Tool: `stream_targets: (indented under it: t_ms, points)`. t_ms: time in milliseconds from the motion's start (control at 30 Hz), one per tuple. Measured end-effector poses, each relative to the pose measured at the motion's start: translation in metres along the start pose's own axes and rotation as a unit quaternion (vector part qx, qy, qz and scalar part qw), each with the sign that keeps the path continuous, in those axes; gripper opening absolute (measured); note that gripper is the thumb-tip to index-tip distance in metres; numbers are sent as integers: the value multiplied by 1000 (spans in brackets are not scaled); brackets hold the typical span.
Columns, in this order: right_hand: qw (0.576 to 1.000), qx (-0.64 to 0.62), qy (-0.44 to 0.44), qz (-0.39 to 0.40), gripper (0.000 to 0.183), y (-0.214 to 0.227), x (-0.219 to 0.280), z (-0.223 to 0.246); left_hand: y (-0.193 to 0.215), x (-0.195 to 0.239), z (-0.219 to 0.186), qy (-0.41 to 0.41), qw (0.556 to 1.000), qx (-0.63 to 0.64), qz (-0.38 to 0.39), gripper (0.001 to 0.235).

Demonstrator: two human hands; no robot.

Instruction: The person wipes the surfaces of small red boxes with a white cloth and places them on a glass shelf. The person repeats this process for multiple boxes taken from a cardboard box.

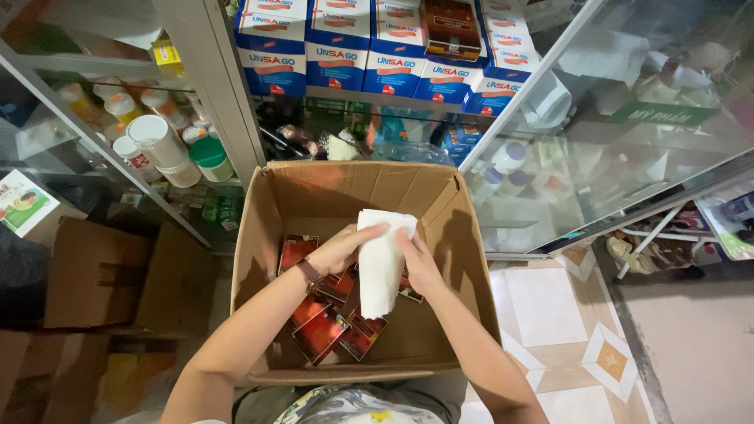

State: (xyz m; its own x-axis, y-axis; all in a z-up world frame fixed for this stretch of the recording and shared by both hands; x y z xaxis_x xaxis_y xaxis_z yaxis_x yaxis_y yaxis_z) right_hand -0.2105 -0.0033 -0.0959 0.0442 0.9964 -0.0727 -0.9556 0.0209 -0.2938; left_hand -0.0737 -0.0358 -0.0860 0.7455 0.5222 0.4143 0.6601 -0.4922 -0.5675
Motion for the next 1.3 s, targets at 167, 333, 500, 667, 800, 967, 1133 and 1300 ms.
stream_targets:
  t_ms: [167,333,500,667,800,967,1133,1300]
  points:
    - [996,-17,33,-85,59,20,-3,1,-4,15,-30,-163,961,-166,-145,74]
    - [988,-6,116,-106,50,17,-2,20,-28,28,-28,-173,840,-443,-259,102]
    - [996,13,86,36,47,-2,2,20,-54,25,-16,-230,924,-305,-32,128]
    - [997,31,69,5,52,0,-1,34,-40,7,1,-149,919,-363,-36,120]
    - [989,77,17,-128,51,26,-5,57,-12,-16,-1,-133,940,-315,11,101]
    - [968,-198,-55,-147,61,45,-18,68,59,-68,21,-51,812,-549,-192,62]
    - [964,-229,-60,-118,64,67,-25,67,98,-121,98,128,649,-732,-162,62]
    - [980,-161,-22,-118,62,83,-24,79,56,-160,143,73,594,-779,-184,65]
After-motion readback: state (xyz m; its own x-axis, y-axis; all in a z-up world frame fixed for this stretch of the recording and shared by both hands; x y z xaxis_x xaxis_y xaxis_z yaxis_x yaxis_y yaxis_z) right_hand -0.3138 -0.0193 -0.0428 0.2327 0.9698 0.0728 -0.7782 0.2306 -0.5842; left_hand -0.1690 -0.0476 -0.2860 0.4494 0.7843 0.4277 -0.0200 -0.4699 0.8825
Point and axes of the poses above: each hand's wrist, its own x-axis away from the middle knuckle, its own y-axis out of the back of the hand, z = x × y, the point moved 8 cm from there along -x, towards the middle knuckle, and after that the axes turned 14 degrees about y, right-handed, at the moved point
